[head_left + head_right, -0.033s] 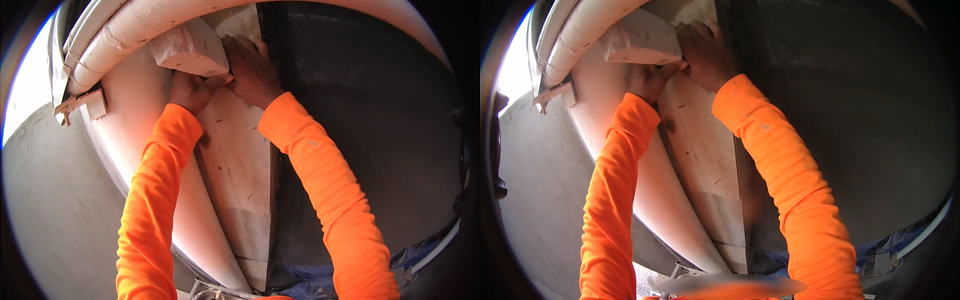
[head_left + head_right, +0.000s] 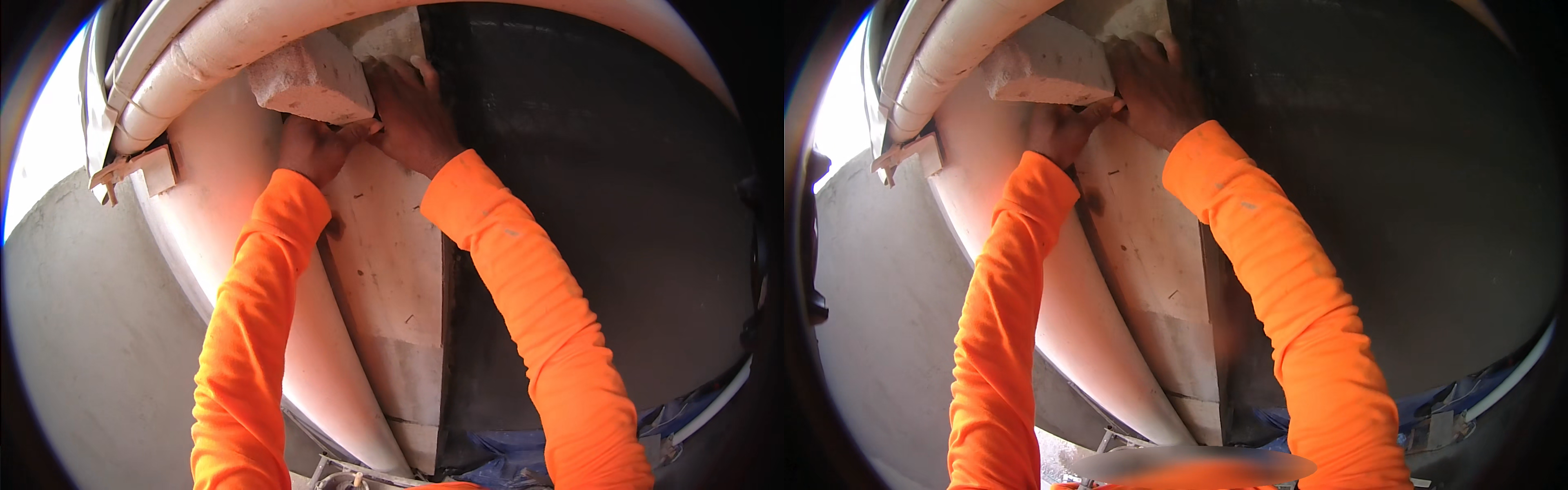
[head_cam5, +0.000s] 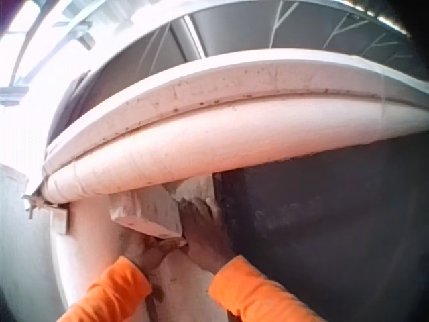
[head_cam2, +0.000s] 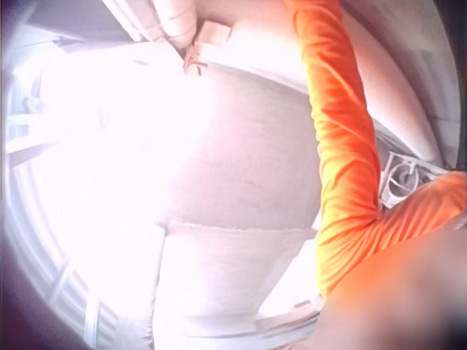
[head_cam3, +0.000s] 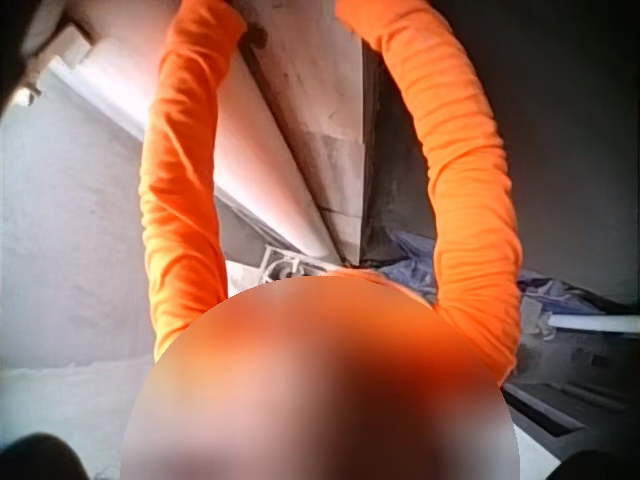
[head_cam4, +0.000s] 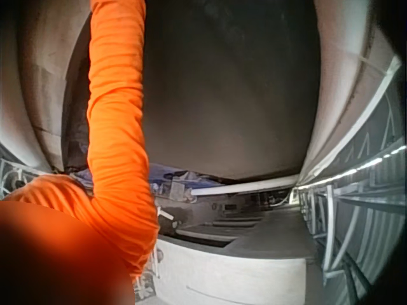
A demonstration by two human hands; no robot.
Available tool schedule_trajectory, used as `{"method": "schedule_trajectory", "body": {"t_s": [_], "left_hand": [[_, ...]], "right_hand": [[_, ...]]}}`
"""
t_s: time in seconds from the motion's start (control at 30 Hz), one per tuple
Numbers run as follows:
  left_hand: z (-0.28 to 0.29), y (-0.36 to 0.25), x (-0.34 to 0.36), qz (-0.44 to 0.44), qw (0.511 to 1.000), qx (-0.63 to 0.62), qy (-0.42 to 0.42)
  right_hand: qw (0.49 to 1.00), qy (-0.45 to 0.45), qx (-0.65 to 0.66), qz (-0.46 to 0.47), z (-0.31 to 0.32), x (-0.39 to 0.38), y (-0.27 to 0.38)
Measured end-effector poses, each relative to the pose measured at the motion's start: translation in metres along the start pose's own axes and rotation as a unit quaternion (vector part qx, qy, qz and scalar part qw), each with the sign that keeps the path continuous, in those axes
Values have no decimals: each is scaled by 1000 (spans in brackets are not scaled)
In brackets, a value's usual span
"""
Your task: The person receives a white block from a coworker, places it into a gap between a large pipe and a wall, then uses a trowel to scoop cement from a bucket and apply it around the block and along the wall surface.
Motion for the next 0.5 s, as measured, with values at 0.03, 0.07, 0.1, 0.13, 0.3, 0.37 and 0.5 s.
{"method": "schedule_trajectory", "body": {"t_s": [0.03,0.07,0.1,0.13,0.3,0.37,0.5], "left_hand": [[0,-1,0,-6,1000,3,-1],[0,1,-1,5,1000,24,-6],[-1,1,-2,5,999,39,-10],[-2,2,-3,5,998,53,-16],[-4,2,-19,-42,994,74,-70],[-7,-2,-24,-59,995,29,-80],[-7,-23,-30,-67,996,-18,-63]], "right_hand": [[1000,-4,-13,-4,2,-1,2],[1000,3,-2,-9,2,-2,3],[1000,18,9,-12,3,-3,4],[999,34,19,-14,4,-5,5],[998,25,15,-48,30,-29,0],[997,35,19,-63,40,-43,-3],[995,61,30,-75,55,-62,-6]]}}
Point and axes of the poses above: each hand's wrist, its own x-axis towards the middle knuckle, its own z-axis out of the back of the hand, y = z × x, the point moved 7 cm from there along x, towards the middle knuckle, and after that the axes turned 6 degrees about -x, right-handed, at the moved point
